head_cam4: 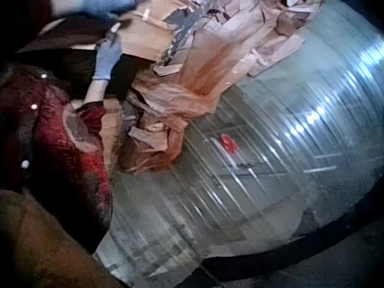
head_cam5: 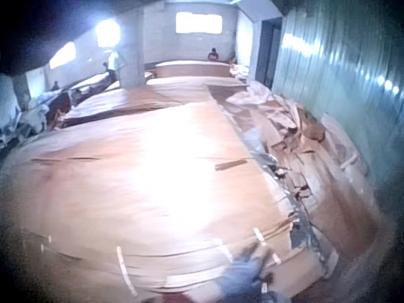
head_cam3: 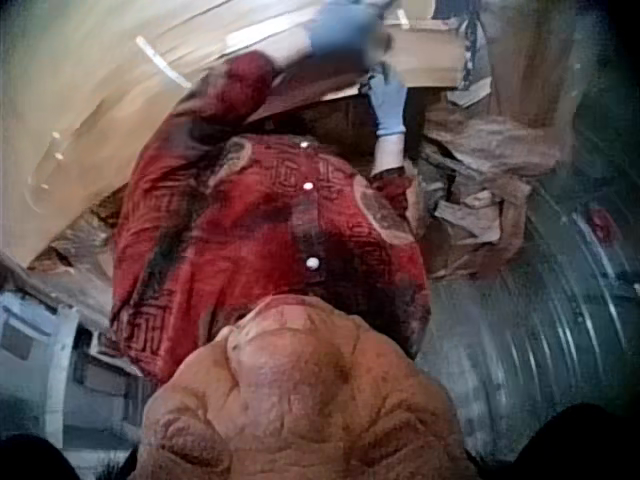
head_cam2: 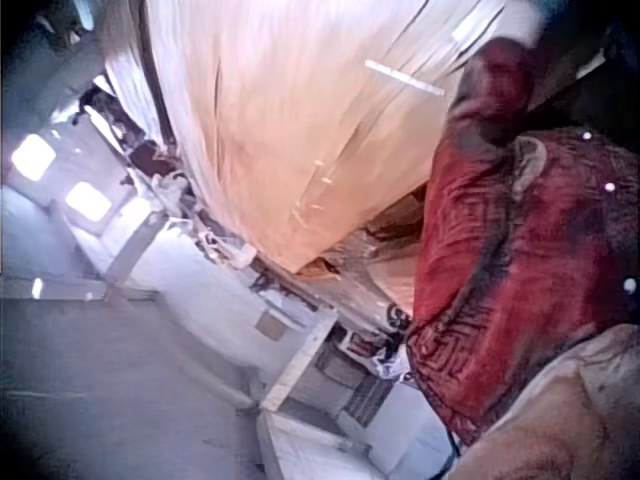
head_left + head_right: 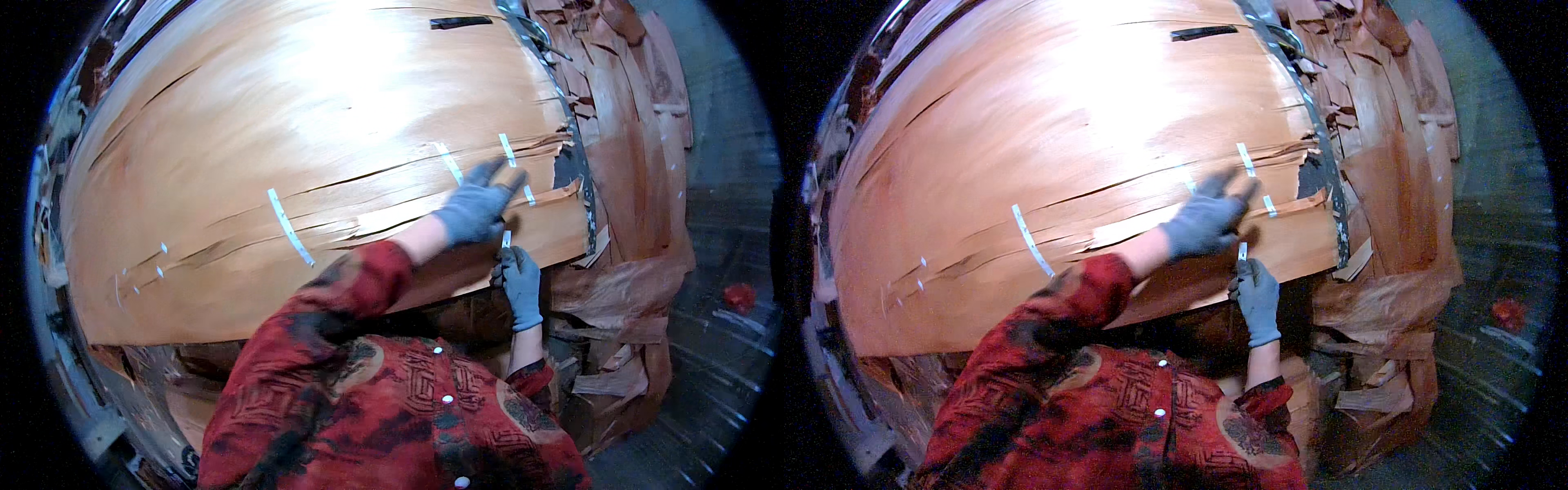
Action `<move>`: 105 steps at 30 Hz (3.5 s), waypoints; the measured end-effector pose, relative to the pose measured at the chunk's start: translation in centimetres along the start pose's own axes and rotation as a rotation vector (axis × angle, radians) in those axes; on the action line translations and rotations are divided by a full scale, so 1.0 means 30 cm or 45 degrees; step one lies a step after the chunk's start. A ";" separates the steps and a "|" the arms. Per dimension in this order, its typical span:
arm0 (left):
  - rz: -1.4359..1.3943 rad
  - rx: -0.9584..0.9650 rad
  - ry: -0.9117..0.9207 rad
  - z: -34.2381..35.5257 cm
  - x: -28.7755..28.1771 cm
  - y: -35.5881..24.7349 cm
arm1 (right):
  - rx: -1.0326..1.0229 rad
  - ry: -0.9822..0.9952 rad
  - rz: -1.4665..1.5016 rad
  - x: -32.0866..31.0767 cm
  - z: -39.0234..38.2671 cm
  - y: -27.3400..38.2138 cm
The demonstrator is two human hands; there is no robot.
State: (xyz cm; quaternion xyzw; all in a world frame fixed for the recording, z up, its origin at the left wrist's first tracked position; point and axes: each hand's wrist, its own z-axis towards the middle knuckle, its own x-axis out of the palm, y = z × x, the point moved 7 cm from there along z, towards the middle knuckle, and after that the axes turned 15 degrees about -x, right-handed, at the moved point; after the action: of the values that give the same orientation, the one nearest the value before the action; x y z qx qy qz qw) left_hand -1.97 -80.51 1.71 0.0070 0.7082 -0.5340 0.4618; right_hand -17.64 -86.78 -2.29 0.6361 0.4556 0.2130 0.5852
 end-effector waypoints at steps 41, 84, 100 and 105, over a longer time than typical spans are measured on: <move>0.665 -0.444 -0.369 -0.501 -0.566 0.463 | -0.456 0.656 -1.189 0.662 0.093 0.279; 0.778 -0.532 -0.508 -0.369 -0.446 0.396 | -0.920 0.132 -1.502 0.407 0.200 0.263; 0.796 -0.818 -0.607 -0.143 -0.290 0.225 | -1.445 0.056 -0.910 0.249 1.234 0.518; 0.732 -0.847 -0.614 -0.158 -0.293 0.221 | -1.423 0.106 -1.325 0.390 1.398 0.516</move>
State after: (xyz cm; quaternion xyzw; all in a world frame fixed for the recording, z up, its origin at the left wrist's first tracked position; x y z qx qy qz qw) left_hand 3.35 -69.80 2.57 -0.0695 0.6827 -0.1169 0.7180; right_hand 26.98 -98.61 -0.23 -0.0596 0.5427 0.1325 0.8273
